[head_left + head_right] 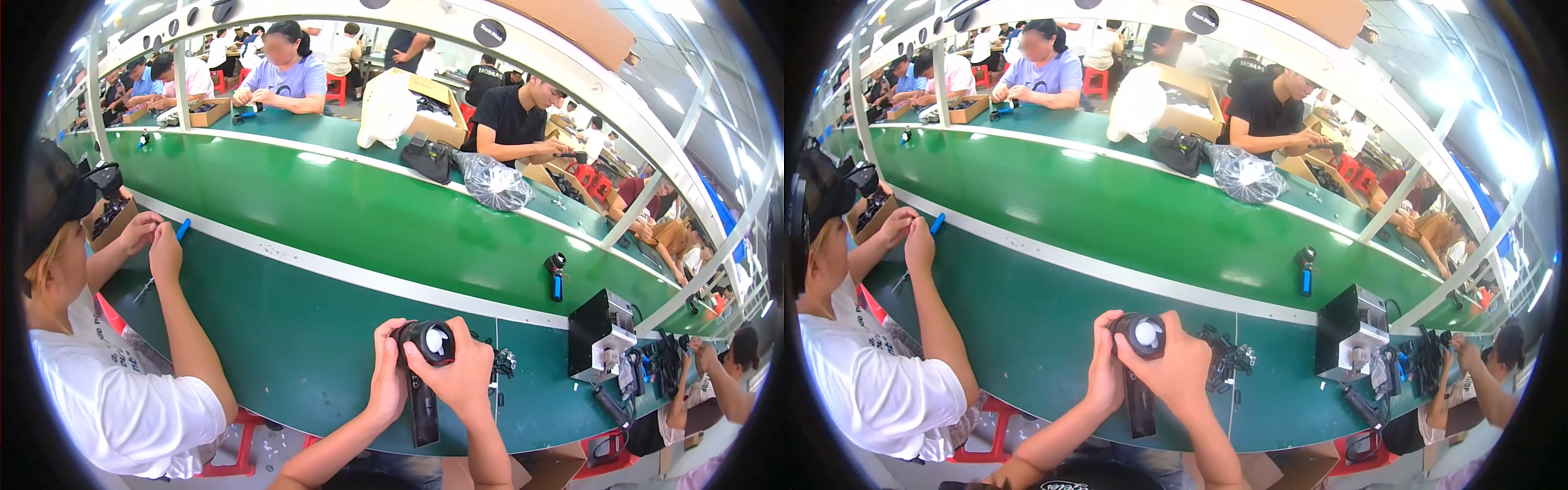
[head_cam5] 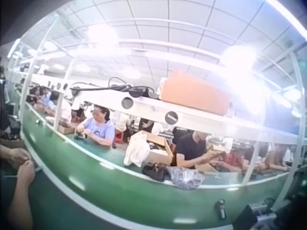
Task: Assembling electronic components, including plastic housing and wiring, on a factory assembly line.
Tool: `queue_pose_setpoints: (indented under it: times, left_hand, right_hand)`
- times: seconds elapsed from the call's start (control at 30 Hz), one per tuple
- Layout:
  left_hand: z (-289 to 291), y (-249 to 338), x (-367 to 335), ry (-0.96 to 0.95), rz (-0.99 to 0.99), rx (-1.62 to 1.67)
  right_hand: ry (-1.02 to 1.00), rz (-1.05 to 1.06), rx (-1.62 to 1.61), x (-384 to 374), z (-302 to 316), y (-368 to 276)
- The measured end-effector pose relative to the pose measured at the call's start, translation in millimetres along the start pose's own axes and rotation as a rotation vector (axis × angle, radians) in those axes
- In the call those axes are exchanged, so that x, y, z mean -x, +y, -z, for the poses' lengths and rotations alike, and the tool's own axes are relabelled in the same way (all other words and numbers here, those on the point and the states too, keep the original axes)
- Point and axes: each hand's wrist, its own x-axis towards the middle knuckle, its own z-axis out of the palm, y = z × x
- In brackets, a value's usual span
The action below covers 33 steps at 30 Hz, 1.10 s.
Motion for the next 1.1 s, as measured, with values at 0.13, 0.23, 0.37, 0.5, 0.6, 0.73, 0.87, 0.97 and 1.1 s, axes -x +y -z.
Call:
queue_pose_setpoints:
  times: [0.13,0.23,0.37,0.5,0.6,0.73,0.87,0.97,1.1]
  left_hand:
    - [-2,4,-2,-0.068,0.003,-0.012]
    - [-1,3,-2,-0.086,-0.002,-0.003]
    - [1,6,0,-0.141,-0.095,-0.003]
    - [-1,12,5,-0.163,-0.156,-0.05]
    - [-3,15,6,-0.193,-0.245,-0.141]
    - [-5,15,11,-0.251,-0.399,-0.17]
    - [-2,13,16,-0.314,-0.459,-0.109]
    - [-1,14,11,-0.38,-0.47,-0.13]
    - [0,21,4,-0.426,-0.332,-0.161]
  right_hand:
    - [0.013,0.043,0.067,1,2,-3]
    - [-0.007,0.05,0.069,2,7,-7]
    - [-0.047,0.069,0.019,4,12,-11]
    - [-0.084,0.108,-0.043,6,17,-7]
    - [-0.035,0.166,-0.084,10,18,-7]
    - [0.007,0.217,-0.144,14,21,-12]
    - [-0.001,0.23,-0.139,23,24,-16]
    - [0.04,0.254,-0.056,29,23,-15]
    - [0.113,0.297,0.1,31,20,-14]
